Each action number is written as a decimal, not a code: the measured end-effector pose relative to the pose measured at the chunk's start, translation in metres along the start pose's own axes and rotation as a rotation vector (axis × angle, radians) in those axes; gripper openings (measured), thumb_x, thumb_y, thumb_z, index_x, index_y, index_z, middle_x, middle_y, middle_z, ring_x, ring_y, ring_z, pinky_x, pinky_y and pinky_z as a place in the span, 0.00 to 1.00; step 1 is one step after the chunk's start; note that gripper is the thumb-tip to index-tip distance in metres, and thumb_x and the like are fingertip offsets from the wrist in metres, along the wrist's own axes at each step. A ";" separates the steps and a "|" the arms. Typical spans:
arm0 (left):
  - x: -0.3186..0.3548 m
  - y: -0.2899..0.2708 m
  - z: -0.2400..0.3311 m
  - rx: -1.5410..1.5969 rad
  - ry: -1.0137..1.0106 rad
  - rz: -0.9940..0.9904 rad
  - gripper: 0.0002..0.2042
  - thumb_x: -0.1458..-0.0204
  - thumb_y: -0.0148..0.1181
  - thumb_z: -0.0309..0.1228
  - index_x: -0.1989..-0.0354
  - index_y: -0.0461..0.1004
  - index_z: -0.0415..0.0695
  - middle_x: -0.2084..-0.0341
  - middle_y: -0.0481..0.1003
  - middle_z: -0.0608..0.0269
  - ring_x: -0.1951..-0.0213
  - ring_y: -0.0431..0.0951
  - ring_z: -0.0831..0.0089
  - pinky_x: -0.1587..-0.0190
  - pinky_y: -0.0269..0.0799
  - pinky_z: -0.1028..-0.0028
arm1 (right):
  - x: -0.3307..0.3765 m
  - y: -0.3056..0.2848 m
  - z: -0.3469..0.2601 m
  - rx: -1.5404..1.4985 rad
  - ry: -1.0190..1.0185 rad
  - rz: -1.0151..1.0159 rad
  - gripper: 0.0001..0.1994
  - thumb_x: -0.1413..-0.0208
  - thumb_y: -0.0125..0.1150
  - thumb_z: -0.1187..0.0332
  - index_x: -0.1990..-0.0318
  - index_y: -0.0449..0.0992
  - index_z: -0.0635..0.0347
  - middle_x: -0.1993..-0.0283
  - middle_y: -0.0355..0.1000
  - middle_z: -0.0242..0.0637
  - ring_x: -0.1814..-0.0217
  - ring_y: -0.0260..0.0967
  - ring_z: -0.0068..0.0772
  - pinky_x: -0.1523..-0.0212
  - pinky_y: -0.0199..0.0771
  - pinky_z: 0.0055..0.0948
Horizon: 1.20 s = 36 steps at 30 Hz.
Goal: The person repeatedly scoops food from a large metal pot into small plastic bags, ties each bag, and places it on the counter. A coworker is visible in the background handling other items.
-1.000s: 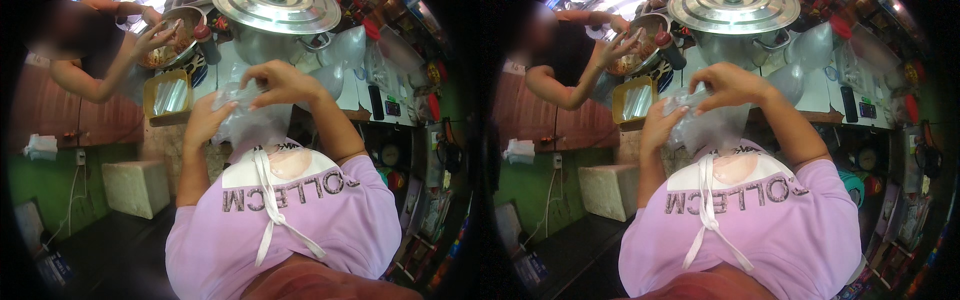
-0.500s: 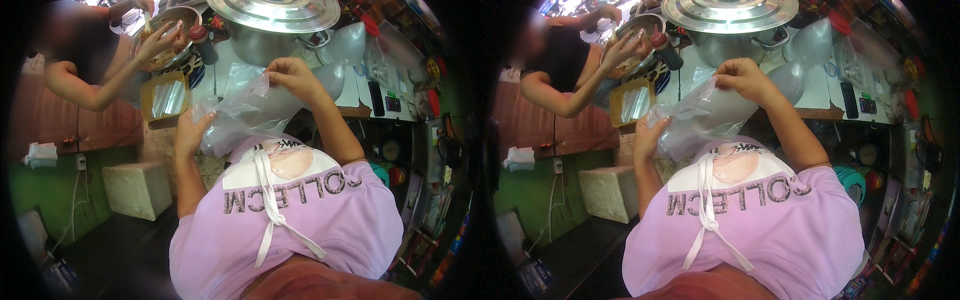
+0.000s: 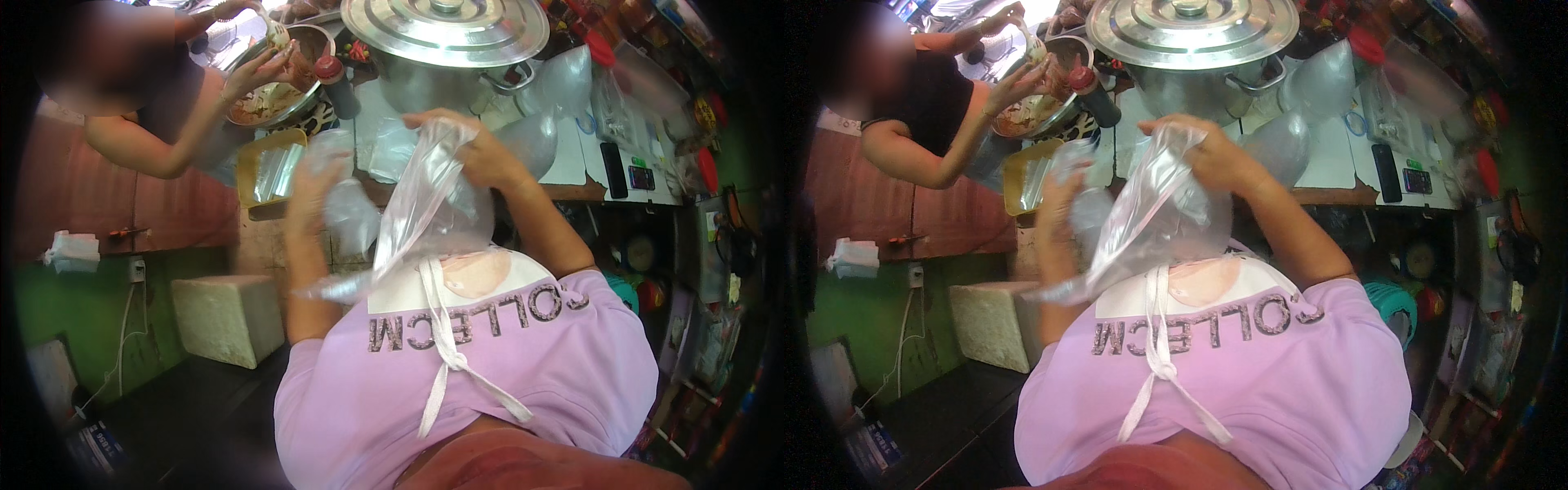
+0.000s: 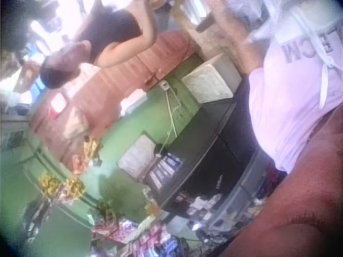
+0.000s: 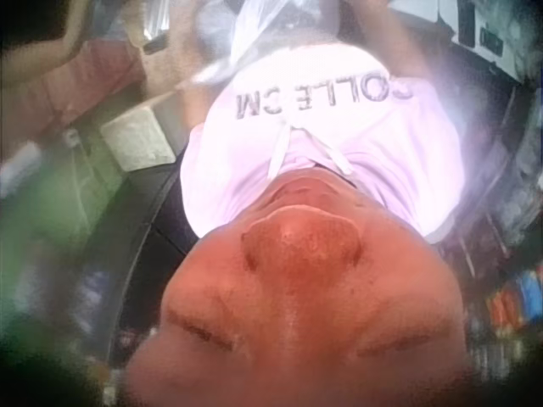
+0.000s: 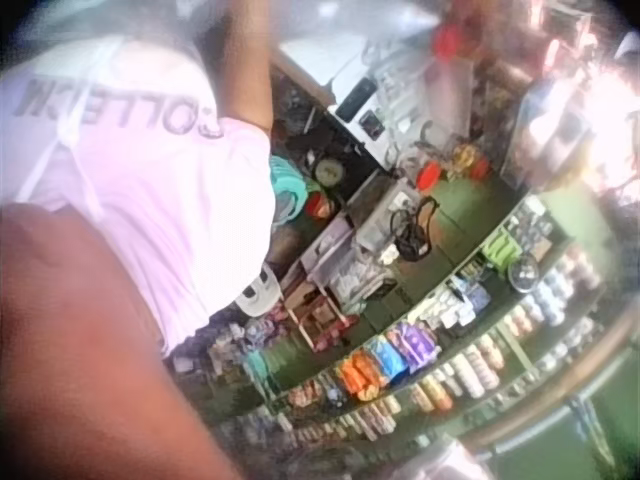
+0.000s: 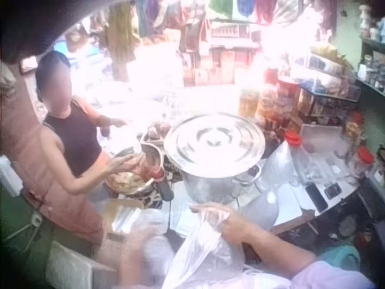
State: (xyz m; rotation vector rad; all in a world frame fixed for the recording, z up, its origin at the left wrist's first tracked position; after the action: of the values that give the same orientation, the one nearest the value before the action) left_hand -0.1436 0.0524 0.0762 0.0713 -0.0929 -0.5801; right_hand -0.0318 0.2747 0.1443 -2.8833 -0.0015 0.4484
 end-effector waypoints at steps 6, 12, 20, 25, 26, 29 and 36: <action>-0.010 0.111 -0.001 0.339 0.094 -0.169 0.12 0.44 0.61 0.25 0.51 0.75 0.39 0.58 0.78 0.64 0.59 0.76 0.79 0.57 0.72 0.78 | 0.013 0.007 -0.007 0.505 -0.108 0.276 0.22 0.42 0.55 0.72 0.39 0.70 0.56 0.34 0.63 0.46 0.36 0.62 0.46 0.38 0.61 0.38; -0.019 0.119 -0.023 0.522 -0.040 -0.176 0.14 0.38 0.55 0.32 0.49 0.73 0.36 0.59 0.78 0.61 0.59 0.78 0.75 0.55 0.75 0.77 | 0.047 -0.034 0.007 0.067 0.115 0.312 0.14 0.35 0.49 0.69 0.44 0.72 0.60 0.53 0.76 0.39 0.50 0.73 0.35 0.49 0.70 0.30; -0.019 0.200 -0.030 0.730 -0.223 -0.588 0.07 0.37 0.53 0.35 0.61 0.69 0.46 0.75 0.67 0.73 0.75 0.65 0.82 0.70 0.62 0.81 | 0.100 -0.122 0.004 -1.047 -0.032 0.346 0.09 0.33 0.49 0.63 0.58 0.73 0.57 0.70 0.73 0.31 0.73 0.71 0.24 0.71 0.74 0.26; -0.050 0.256 -0.080 0.254 -0.105 -0.242 0.14 0.37 0.50 0.39 0.54 0.69 0.39 0.64 0.73 0.63 0.63 0.71 0.75 0.59 0.67 0.74 | 0.142 -0.167 0.117 -0.613 0.430 0.885 0.10 0.34 0.50 0.64 0.58 0.74 0.60 0.65 0.76 0.33 0.68 0.75 0.26 0.66 0.77 0.27; -0.053 0.261 -0.095 0.185 -0.098 -0.185 0.16 0.37 0.50 0.39 0.51 0.68 0.37 0.60 0.74 0.57 0.59 0.73 0.68 0.56 0.67 0.70 | 0.154 -0.161 0.141 -0.545 0.507 0.887 0.10 0.35 0.52 0.64 0.56 0.74 0.61 0.64 0.76 0.34 0.66 0.75 0.27 0.64 0.77 0.28; -0.053 0.257 -0.143 -0.236 -0.147 -0.137 0.22 0.37 0.48 0.40 0.45 0.65 0.33 0.49 0.71 0.43 0.47 0.71 0.52 0.46 0.65 0.62 | 0.185 -0.135 0.215 -0.423 0.679 0.834 0.13 0.39 0.56 0.65 0.52 0.75 0.63 0.61 0.77 0.38 0.61 0.75 0.29 0.61 0.77 0.29; -0.080 0.247 -0.212 -0.335 -0.328 -0.157 0.27 0.38 0.48 0.38 0.36 0.58 0.32 0.43 0.67 0.39 0.42 0.69 0.49 0.41 0.64 0.62 | 0.209 -0.147 0.320 0.013 0.720 0.841 0.17 0.45 0.61 0.68 0.49 0.74 0.65 0.58 0.77 0.42 0.58 0.74 0.31 0.58 0.75 0.31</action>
State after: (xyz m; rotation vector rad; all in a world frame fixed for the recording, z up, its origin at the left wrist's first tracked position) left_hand -0.0536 0.3109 -0.1169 -0.3463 -0.3086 -0.7536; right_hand 0.0758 0.4953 -0.1832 -2.7170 1.3205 -0.4941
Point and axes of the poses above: each hand's wrist, its own x-axis away from the middle knuckle, its own y-axis out of the palm, z = x × y, the point moved 7 cm from there along -x, towards the middle knuckle
